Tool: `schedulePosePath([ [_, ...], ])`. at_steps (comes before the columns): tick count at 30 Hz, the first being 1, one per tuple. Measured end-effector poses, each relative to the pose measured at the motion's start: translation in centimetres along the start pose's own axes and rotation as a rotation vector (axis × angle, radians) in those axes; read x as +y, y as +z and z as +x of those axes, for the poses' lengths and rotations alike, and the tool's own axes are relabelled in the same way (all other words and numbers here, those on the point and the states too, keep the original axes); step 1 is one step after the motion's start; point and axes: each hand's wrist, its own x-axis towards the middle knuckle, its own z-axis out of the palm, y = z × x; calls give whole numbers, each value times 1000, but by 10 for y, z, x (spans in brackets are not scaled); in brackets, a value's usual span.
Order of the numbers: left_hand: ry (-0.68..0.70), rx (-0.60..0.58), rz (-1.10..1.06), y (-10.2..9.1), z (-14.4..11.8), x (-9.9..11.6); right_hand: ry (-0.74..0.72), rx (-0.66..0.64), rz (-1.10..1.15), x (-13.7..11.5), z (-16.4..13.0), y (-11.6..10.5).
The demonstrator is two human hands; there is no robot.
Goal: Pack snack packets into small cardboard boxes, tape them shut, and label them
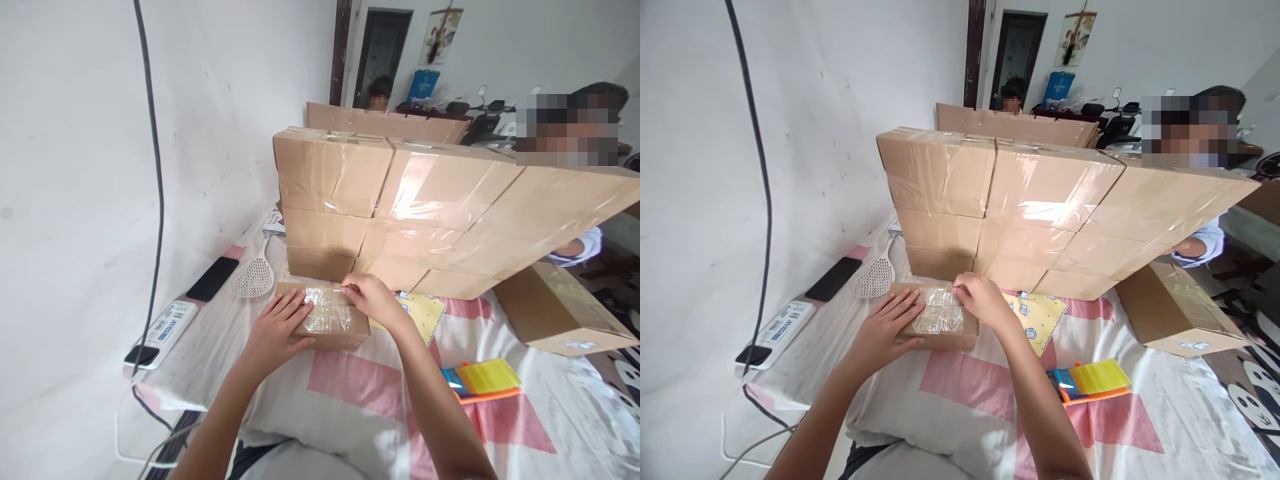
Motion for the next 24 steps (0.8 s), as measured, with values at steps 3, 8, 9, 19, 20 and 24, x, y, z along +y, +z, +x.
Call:
schedulePosePath([
  [3,3,-5,15,0,0,0,-28,5,64,-5,-4,-11],
  [8,-7,-11,19,-2,2,0,-74,-37,90,-31,-22,-37],
  [9,-8,-10,16,-2,2,-1,-78,-46,56,-37,-26,-40],
  [19,-13,19,0,-2,4,1,-188,57,-21,-75,-55,-54],
  [20,-12,19,0,-2,4,1,-194,77,18,-78,-58,-58],
  [24,-10,19,3,-2,4,1,-121,24,38,-80,-55,-67],
])
